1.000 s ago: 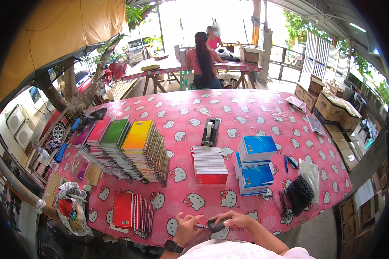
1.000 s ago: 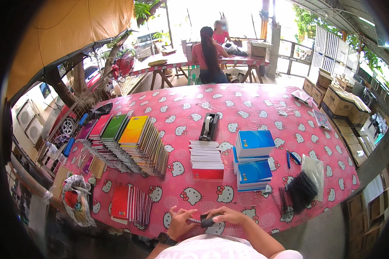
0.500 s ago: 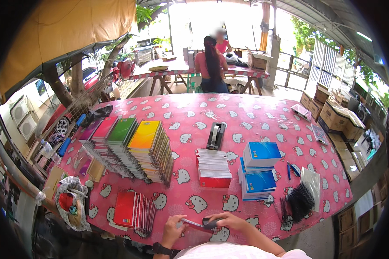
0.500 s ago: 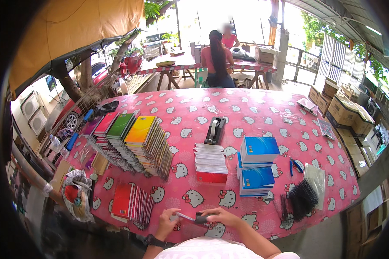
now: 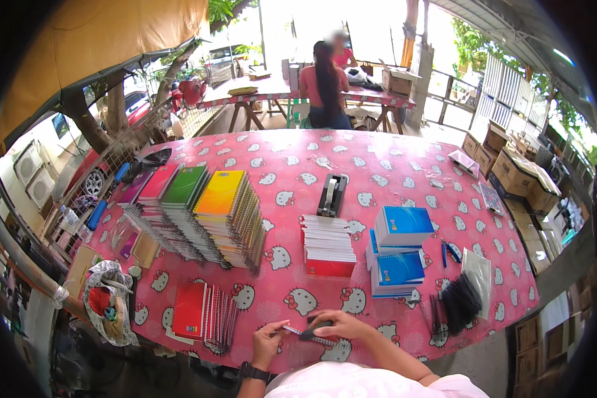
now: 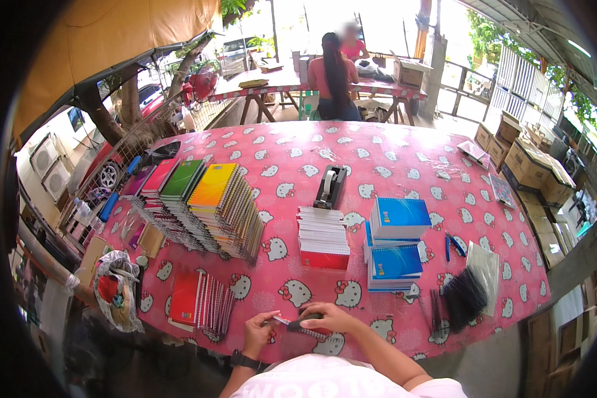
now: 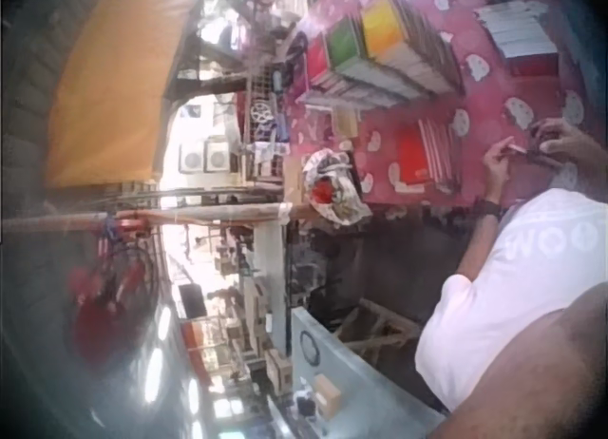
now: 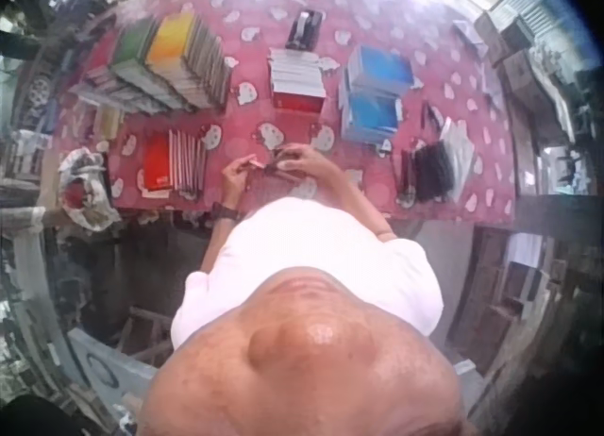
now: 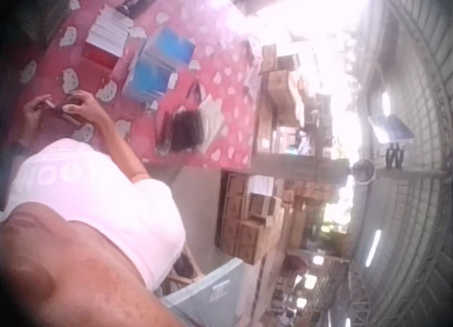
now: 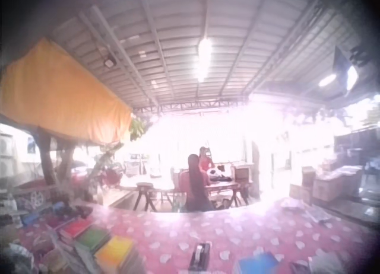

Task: The person repeatedly picks up a notebook cover and a stack of paper, inserts the paper into the cover, and places the assembled notebook onto a growing stack. The process is repeated multiple times at a table covered with a pink Hello Kitty tablecloth.

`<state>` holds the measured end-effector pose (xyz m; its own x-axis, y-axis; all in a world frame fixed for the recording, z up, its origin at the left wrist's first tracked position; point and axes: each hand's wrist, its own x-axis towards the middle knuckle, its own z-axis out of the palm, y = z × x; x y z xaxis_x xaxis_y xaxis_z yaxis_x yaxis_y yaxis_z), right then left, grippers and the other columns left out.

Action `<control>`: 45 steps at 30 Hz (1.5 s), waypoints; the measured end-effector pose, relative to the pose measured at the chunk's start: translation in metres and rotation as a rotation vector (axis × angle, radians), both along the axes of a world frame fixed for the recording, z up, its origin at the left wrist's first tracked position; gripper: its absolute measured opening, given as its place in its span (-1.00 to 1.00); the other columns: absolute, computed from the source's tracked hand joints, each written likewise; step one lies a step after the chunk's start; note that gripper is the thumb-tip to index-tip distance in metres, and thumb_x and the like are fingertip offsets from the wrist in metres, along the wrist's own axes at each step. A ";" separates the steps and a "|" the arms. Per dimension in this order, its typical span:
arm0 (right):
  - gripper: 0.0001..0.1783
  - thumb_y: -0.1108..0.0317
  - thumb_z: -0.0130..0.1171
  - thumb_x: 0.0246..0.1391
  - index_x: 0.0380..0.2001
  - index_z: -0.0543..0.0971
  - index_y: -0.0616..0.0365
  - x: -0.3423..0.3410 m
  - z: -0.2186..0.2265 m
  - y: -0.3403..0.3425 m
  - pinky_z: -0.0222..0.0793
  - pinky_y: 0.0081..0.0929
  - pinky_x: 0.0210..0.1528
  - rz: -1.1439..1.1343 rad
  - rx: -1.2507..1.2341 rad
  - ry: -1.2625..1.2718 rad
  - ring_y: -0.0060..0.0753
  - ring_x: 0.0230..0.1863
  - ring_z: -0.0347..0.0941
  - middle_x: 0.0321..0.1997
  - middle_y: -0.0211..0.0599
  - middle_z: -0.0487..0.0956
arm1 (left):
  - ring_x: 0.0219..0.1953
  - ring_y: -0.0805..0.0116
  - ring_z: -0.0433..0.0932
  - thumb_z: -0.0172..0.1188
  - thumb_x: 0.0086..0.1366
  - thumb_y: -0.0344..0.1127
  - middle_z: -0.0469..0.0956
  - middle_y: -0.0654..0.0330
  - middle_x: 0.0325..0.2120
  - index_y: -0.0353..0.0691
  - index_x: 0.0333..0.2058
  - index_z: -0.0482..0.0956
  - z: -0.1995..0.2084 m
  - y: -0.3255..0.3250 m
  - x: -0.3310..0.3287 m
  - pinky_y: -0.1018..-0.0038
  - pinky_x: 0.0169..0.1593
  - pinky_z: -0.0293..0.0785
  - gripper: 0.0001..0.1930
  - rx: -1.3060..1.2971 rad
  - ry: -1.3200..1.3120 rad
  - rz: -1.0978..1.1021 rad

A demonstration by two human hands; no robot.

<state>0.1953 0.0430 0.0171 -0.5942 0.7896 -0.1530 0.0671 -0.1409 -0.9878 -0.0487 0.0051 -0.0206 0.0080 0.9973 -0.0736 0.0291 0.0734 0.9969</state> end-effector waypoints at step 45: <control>-0.81 0.49 0.18 0.02 -0.25 0.51 0.26 -0.044 0.039 -0.042 0.45 -0.35 -0.18 -0.407 0.593 -0.158 -0.13 -0.24 0.52 -0.32 -0.13 0.54 | -0.57 0.60 0.51 0.27 0.15 -0.51 0.61 0.19 -0.54 -0.36 -0.30 0.63 0.069 -0.006 0.022 0.71 -0.55 0.40 -0.88 -0.015 -0.062 -0.064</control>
<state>0.1508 0.0014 0.0559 -0.2425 0.9196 0.3090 0.2717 0.3702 -0.8883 -0.0264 -0.0011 0.0484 0.0771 0.9933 -0.0860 -0.0271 0.0883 0.9957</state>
